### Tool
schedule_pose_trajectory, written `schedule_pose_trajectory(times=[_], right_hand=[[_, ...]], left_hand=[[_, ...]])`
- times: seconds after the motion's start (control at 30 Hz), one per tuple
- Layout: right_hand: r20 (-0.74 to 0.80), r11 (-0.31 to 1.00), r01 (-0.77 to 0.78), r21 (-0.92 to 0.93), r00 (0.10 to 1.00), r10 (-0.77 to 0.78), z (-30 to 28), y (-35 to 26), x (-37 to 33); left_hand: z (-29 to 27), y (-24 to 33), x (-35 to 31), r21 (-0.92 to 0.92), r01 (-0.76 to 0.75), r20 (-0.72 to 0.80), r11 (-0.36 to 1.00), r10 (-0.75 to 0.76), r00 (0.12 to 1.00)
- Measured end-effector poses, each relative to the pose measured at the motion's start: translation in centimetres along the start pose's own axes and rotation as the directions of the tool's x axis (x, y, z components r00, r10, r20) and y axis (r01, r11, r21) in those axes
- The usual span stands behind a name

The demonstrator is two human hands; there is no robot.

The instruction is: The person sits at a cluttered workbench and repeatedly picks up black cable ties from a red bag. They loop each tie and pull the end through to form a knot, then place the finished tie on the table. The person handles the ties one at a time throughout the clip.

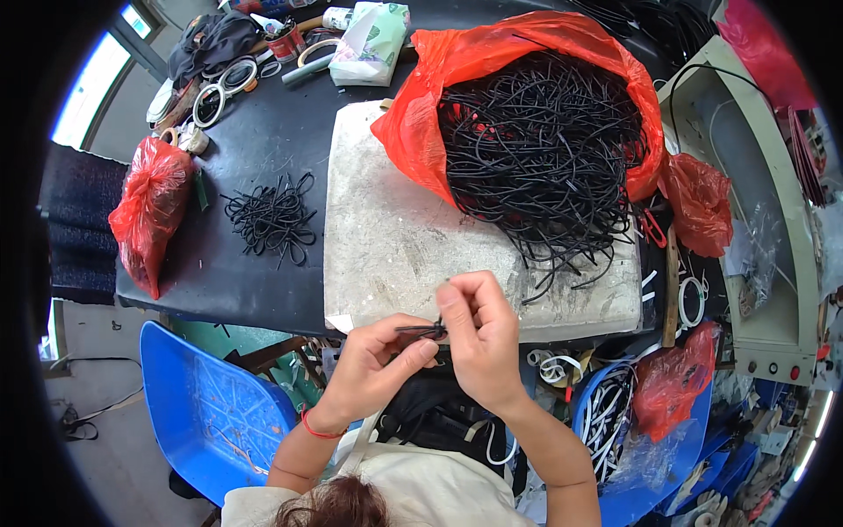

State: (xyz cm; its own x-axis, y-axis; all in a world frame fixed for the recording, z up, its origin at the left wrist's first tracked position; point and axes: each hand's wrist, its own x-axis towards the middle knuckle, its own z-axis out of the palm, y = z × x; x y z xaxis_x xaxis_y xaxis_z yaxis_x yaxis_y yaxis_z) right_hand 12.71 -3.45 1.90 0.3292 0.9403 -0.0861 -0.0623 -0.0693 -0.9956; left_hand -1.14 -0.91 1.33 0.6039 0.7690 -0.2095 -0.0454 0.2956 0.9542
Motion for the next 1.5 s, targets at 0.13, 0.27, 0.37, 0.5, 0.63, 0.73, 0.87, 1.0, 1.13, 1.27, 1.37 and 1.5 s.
schedule_pose_trajectory(times=[0.13, 0.27, 0.37, 0.5, 0.63, 0.73, 0.87, 1.0, 1.13, 1.27, 1.37, 1.5], right_hand=[[-0.053, 0.999, 0.009, 0.03, 0.999, -0.008, 0.2, 0.3, -0.2], [0.0, 0.998, -0.01, 0.061, 1.0, 0.01, -0.2, 0.0, -0.1], [0.098, 0.978, -0.113, 0.173, 0.99, 0.097, -1.0, -0.1, 0.1], [0.11, 0.997, -0.055, 0.05, 0.993, 0.049, -1.2, -0.5, -0.3], [-0.027, 0.997, 0.005, 0.081, 1.0, -0.003, -0.7, -0.4, -0.5], [-0.091, 0.998, 0.038, 0.057, 0.995, -0.032, -0.9, 0.4, -0.2], [-0.121, 0.997, 0.007, 0.071, 0.993, 0.001, -0.8, 0.4, -0.1], [-0.027, 0.99, -0.072, 0.119, 0.997, 0.075, -1.2, -0.9, 0.4], [-0.06, 0.92, -0.031, 0.392, 0.996, 0.059, -0.3, -0.1, 0.1], [-0.024, 0.957, -0.012, 0.29, 1.0, 0.02, -0.2, -0.1, -0.4], [-0.143, 0.975, 0.115, 0.192, 0.986, -0.088, -0.7, -0.6, 0.2], [0.196, 0.993, 0.042, 0.114, 0.979, -0.064, -1.1, -1.1, 1.1]], left_hand=[[0.3, -0.9, 0.0, -0.091, -0.005, -0.028, 0.996, 0.002, 1.0], [0.3, -0.5, 0.3, -0.034, -0.018, -0.004, 0.999, 0.018, 1.0], [0.5, 0.1, 0.2, -0.023, -0.008, -0.025, 1.0, 0.008, 1.0], [0.4, 0.1, 0.2, 0.034, -0.016, -0.01, 0.999, 0.016, 1.0], [0.8, 0.2, 0.2, 0.048, -0.048, 0.01, 0.998, 0.048, 0.999], [1.3, -0.7, 0.0, 0.043, -0.108, 0.02, 0.993, 0.107, 0.994], [1.1, -0.9, 0.0, -0.018, -0.084, 0.02, 0.996, 0.084, 0.996], [0.1, -0.4, 0.6, -0.299, -0.1, -0.02, 0.949, 0.098, 0.995], [1.8, -0.8, 1.6, -0.144, -0.323, -0.213, 0.935, 0.29, 0.933], [1.4, -0.3, 2.0, -0.372, -0.249, -0.207, 0.894, 0.182, 0.961], [0.7, 1.0, 1.8, -0.345, -0.103, -0.107, 0.933, 0.07, 0.992], [0.3, 0.9, 1.7, -0.25, -0.068, -0.014, 0.966, 0.066, 0.998]])
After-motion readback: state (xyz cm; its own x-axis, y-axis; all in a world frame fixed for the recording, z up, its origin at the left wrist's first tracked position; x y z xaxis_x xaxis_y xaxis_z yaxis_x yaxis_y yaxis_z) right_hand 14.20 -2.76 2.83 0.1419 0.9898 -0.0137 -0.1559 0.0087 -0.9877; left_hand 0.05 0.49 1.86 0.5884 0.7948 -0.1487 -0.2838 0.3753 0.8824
